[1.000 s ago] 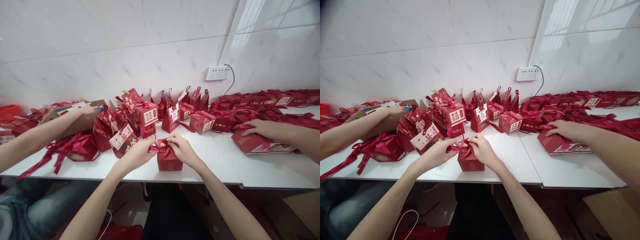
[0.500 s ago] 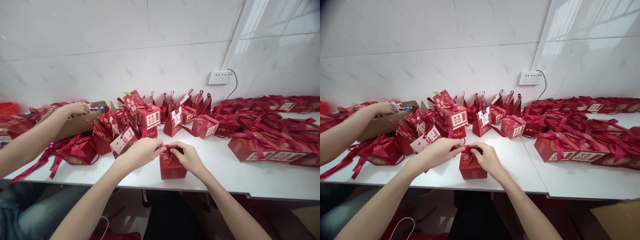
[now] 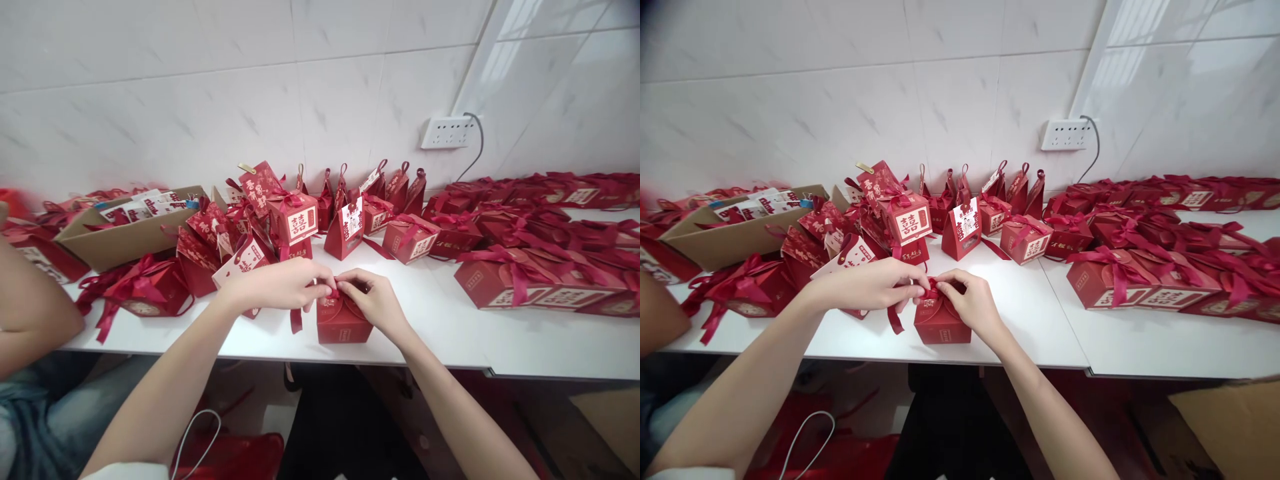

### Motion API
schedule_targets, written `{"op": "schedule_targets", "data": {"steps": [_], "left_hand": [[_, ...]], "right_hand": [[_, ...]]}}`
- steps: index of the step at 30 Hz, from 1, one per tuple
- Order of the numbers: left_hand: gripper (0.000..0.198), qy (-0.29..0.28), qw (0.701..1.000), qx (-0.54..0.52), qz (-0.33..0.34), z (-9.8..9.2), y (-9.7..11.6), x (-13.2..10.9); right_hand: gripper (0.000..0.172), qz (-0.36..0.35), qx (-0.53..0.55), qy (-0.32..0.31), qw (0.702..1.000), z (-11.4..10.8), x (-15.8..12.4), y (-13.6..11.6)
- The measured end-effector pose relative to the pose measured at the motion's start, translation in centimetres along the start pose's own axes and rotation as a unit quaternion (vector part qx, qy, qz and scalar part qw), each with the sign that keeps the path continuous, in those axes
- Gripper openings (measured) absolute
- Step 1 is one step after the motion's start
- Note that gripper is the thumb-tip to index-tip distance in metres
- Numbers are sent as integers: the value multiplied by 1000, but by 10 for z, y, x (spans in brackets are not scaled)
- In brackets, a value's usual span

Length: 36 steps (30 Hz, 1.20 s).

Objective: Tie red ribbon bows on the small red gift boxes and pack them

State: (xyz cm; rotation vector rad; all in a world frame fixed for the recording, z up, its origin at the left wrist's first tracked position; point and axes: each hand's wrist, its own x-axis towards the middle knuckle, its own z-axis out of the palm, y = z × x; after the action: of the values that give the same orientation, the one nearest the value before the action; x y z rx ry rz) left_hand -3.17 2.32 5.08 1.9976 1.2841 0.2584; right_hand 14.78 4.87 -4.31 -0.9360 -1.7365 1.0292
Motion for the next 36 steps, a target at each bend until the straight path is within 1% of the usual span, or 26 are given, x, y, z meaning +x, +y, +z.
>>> {"op": "schedule_targets", "data": {"steps": [1, 4, 7, 10, 12, 15, 17, 20, 24, 31, 36], "left_hand": [[19, 14, 1000, 17, 20, -2, 0, 1], [19, 80, 991, 69, 79, -6, 1, 6], [19, 107, 984, 90, 113, -5, 4, 13], [14, 135, 983, 62, 109, -1, 3, 20], [9, 156, 983, 25, 93, 3, -2, 25], [8, 187, 979, -27, 71, 13, -19, 32], [10, 205, 975, -53, 70, 22, -31, 35], [7, 218, 969, -77, 91, 37, -45, 35], [8, 247, 961, -81, 98, 51, -53, 29], [9, 268, 954, -92, 94, 63, -53, 22], [10, 246, 954, -135, 108, 68, -48, 21]], "right_hand": [[13, -1, 1, 0, 1000, 0, 0, 0], [13, -9, -1, -3, 1000, 0, 0, 0], [13, -20, -2, -10, 1000, 1, 1, 1], [13, -23, 5, -15, 1000, 1, 2, 1], [13, -22, 15, -18, 999, 1, 2, 0], [13, -16, 29, -20, 999, 1, 3, -1], [13, -11, 36, -17, 999, 1, 3, -1], [12, -5, 47, -12, 999, 1, 2, -1], [12, -2, 55, 3, 998, 2, 1, 2], [10, -19, 45, 38, 998, 6, -3, 4], [8, -18, 14, 61, 998, 8, -5, 6]]}}
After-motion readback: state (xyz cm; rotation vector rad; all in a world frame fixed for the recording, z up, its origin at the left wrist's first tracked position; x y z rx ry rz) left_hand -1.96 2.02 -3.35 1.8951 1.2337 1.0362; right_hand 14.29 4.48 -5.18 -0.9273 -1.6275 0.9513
